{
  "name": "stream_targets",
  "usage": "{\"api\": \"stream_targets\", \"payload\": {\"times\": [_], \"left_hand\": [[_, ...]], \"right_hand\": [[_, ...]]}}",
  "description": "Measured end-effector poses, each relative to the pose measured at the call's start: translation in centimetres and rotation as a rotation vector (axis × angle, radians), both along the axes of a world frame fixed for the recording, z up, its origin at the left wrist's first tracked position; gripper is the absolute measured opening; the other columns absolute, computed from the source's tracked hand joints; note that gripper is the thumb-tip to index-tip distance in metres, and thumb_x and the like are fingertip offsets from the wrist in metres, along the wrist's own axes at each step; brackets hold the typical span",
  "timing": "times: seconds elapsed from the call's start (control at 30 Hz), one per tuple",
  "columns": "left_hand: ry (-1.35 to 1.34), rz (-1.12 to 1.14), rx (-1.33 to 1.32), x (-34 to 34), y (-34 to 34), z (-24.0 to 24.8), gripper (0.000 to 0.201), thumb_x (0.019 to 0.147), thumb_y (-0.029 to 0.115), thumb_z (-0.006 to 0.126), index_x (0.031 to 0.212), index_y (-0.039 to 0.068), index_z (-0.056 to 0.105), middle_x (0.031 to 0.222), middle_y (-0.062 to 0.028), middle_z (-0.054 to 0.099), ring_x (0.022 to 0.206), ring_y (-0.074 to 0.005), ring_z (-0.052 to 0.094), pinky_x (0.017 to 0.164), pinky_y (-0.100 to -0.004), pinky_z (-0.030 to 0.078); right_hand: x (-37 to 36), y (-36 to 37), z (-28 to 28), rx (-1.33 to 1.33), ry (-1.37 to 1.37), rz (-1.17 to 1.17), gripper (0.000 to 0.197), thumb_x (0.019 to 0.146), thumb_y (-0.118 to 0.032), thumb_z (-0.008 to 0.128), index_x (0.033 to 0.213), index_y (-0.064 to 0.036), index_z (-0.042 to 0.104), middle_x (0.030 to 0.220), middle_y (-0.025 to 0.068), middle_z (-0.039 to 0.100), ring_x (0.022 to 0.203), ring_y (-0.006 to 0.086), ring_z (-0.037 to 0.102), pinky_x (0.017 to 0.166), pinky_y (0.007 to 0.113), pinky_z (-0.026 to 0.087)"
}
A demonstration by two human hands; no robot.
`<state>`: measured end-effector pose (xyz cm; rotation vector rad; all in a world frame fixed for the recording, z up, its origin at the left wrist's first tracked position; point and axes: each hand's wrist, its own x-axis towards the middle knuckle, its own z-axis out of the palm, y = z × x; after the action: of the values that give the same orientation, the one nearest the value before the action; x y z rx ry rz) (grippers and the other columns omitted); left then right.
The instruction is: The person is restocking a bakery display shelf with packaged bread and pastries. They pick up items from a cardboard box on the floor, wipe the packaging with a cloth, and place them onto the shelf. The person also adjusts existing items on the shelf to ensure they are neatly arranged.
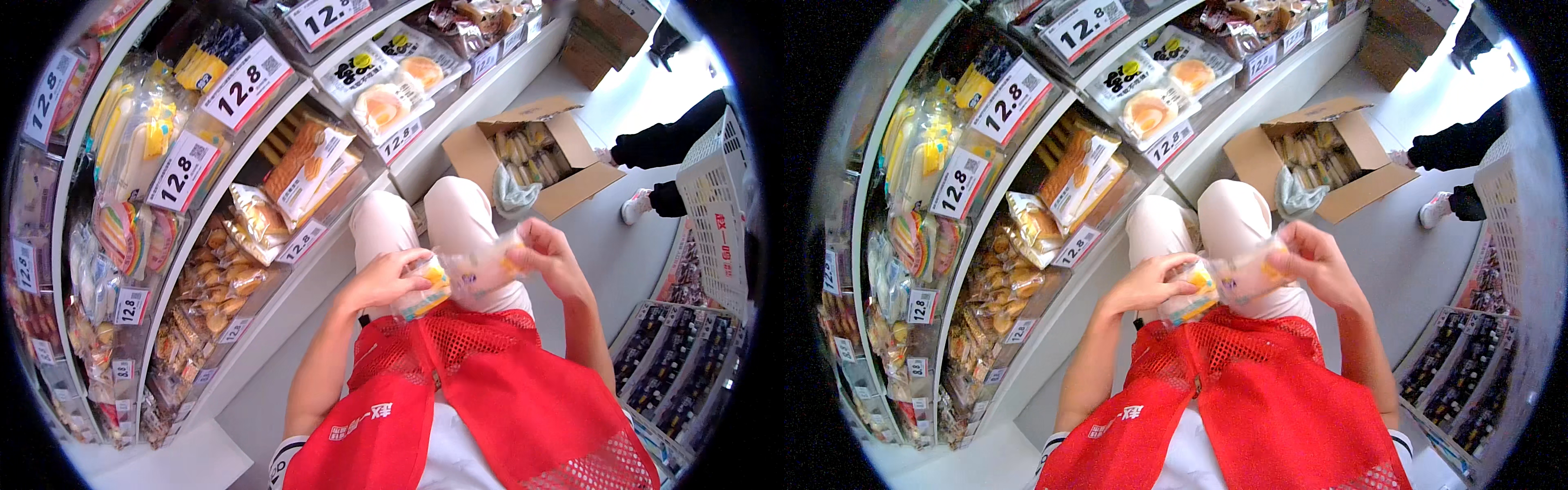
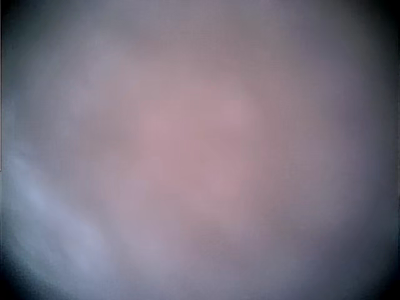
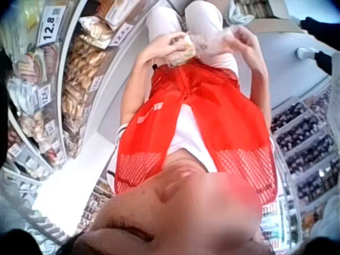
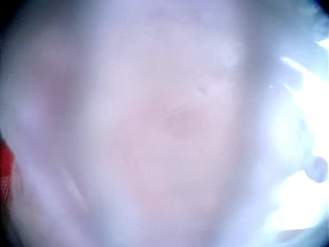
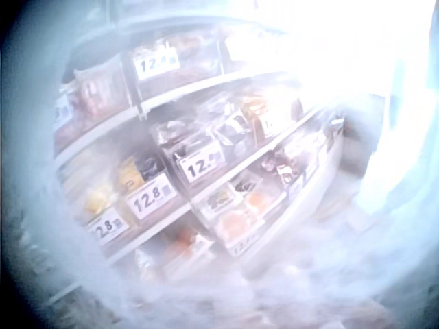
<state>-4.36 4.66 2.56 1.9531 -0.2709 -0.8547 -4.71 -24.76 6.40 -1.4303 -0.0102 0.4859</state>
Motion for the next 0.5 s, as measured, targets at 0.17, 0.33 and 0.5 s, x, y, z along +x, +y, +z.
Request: {"api": "stream_targets", "payload": {"times": [0.17, 0.33, 0.5], "left_hand": [[-0.107, -0.092, 0.103, -0.8, -1.3, 0.2, 0.041, 0.088, 0.034, 0.063, 0.12, 0.009, 0.06, 0.101, -0.0182, 0.067, 0.091, -0.033, 0.065, 0.081, -0.0384, 0.049], [-0.292, -0.096, 0.115, -2.6, -3.1, -1.6, 0.034, 0.091, 0.034, 0.056, 0.113, 0.009, 0.062, 0.103, -0.0156, 0.067, 0.094, -0.035, 0.063, 0.082, -0.041, 0.05], [-0.327, -0.105, 0.209, -3.1, -4.4, -1.3, 0.03, 0.09, 0.03, 0.059, 0.11, 0.008, 0.064, 0.107, -0.0132, 0.067, 0.098, -0.0321, 0.063, 0.082, -0.0396, 0.051]], "right_hand": [[1.8, 1.4, -0.1, 0.289, 0.008, -0.297, 0.015, 0.098, -0.018, 0.051, 0.103, -0.0043, 0.057, 0.094, 0.0006, 0.061, 0.084, 0.0069, 0.059, 0.074, 0.023, 0.048], [2.9, 2.8, 0.2, 0.361, -0.01, -0.5, 0.018, 0.099, -0.023, 0.05, 0.1, -0.0065, 0.057, 0.091, -0.0002, 0.061, 0.082, 0.0058, 0.059, 0.073, 0.023, 0.049], [4.1, 3.0, 0.5, 0.317, -0.05, -0.642, 0.018, 0.099, -0.024, 0.05, 0.097, -0.0075, 0.057, 0.086, -0.0011, 0.061, 0.078, 0.0043, 0.059, 0.069, 0.022, 0.049]]}}
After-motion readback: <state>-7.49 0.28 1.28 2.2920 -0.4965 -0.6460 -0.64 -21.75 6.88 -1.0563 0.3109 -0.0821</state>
